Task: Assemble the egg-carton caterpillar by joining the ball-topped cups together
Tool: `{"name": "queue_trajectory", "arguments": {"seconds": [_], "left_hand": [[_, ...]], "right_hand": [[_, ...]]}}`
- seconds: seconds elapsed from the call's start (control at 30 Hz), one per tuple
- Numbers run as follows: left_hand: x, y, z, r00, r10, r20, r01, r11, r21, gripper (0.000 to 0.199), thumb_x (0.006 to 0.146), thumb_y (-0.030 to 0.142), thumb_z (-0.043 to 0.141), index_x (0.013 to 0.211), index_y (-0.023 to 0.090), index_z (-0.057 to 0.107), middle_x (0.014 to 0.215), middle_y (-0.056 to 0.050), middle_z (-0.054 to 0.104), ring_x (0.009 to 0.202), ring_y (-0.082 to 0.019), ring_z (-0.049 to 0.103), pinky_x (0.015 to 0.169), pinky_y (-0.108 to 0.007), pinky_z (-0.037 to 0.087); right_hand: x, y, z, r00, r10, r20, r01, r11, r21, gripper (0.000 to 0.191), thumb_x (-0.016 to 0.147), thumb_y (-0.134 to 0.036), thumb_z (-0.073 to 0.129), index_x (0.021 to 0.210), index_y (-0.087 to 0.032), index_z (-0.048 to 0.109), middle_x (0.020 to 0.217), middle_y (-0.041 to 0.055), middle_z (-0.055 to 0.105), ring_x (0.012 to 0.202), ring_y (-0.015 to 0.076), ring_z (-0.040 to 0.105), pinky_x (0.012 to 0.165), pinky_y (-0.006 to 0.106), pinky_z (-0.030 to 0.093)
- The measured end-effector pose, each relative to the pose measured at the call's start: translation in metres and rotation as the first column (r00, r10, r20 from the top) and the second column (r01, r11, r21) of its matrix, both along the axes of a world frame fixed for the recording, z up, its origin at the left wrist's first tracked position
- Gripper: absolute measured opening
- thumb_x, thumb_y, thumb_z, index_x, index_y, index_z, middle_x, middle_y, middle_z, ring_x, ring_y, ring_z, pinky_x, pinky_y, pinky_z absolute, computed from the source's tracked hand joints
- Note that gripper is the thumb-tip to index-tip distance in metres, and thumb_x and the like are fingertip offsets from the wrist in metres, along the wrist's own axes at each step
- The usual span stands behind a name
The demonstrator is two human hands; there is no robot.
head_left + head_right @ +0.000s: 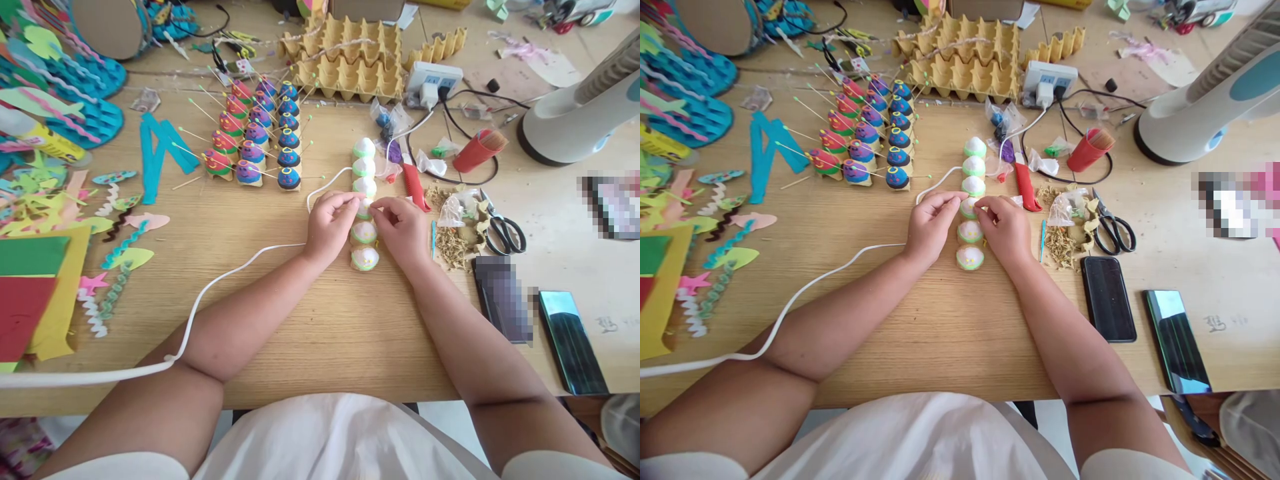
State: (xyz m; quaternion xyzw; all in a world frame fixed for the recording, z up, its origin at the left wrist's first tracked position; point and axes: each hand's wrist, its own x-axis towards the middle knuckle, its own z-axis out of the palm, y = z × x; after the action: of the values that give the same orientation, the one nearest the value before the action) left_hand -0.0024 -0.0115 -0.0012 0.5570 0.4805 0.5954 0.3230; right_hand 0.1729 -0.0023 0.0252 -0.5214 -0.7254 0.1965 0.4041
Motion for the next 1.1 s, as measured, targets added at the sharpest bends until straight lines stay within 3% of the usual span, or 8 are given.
{"name": "queue_trajectory", "arguments": {"seconds": [0.63, 0.97, 1.1], "left_hand": [[0.001, 0.0, -0.001, 1.0, 0.012, 0.012, -0.011, 1.0, -0.017, 0.024, 0.106, 0.042, 0.07, 0.107, 0.027, 0.088, 0.105, -0.005, 0.084, 0.107, -0.021, 0.076, 0.094, -0.034, 0.059], [0.001, 0.001, -0.003, 1.0, -0.001, 0.029, 0.002, 0.999, -0.039, 0.025, 0.107, 0.044, 0.069, 0.109, 0.027, 0.087, 0.11, -0.006, 0.085, 0.11, -0.022, 0.077, 0.099, -0.036, 0.061], [0.001, 0.002, -0.002, 0.999, 0.005, 0.053, -0.003, 1.0, -0.025, 0.022, 0.107, 0.04, 0.07, 0.107, 0.028, 0.088, 0.11, -0.005, 0.086, 0.109, -0.022, 0.078, 0.101, -0.036, 0.061]], "right_hand": [[0.0, -0.003, 0.002, 1.0, 0.008, 0.012, -0.008, 1.0, 0.0, 0.014, 0.094, -0.024, 0.071, 0.098, -0.023, 0.084, 0.075, 0.0, 0.065, 0.068, 0.0159, 0.053, 0.073, 0.034, 0.049], [0.001, -0.001, -0.006, 0.991, -0.075, -0.108, 0.079, 0.997, 0.026, 0.019, 0.1, -0.029, 0.061, 0.11, -0.027, 0.078, 0.075, -0.0004, 0.059, 0.068, 0.0173, 0.053, 0.069, 0.036, 0.047], [0.001, 0.001, 0.004, 0.987, -0.118, -0.109, 0.129, 0.987, 0.097, 0.018, 0.101, -0.028, 0.062, 0.111, -0.027, 0.076, 0.083, 0.0024, 0.063, 0.076, 0.0194, 0.058, 0.076, 0.039, 0.052]]}}
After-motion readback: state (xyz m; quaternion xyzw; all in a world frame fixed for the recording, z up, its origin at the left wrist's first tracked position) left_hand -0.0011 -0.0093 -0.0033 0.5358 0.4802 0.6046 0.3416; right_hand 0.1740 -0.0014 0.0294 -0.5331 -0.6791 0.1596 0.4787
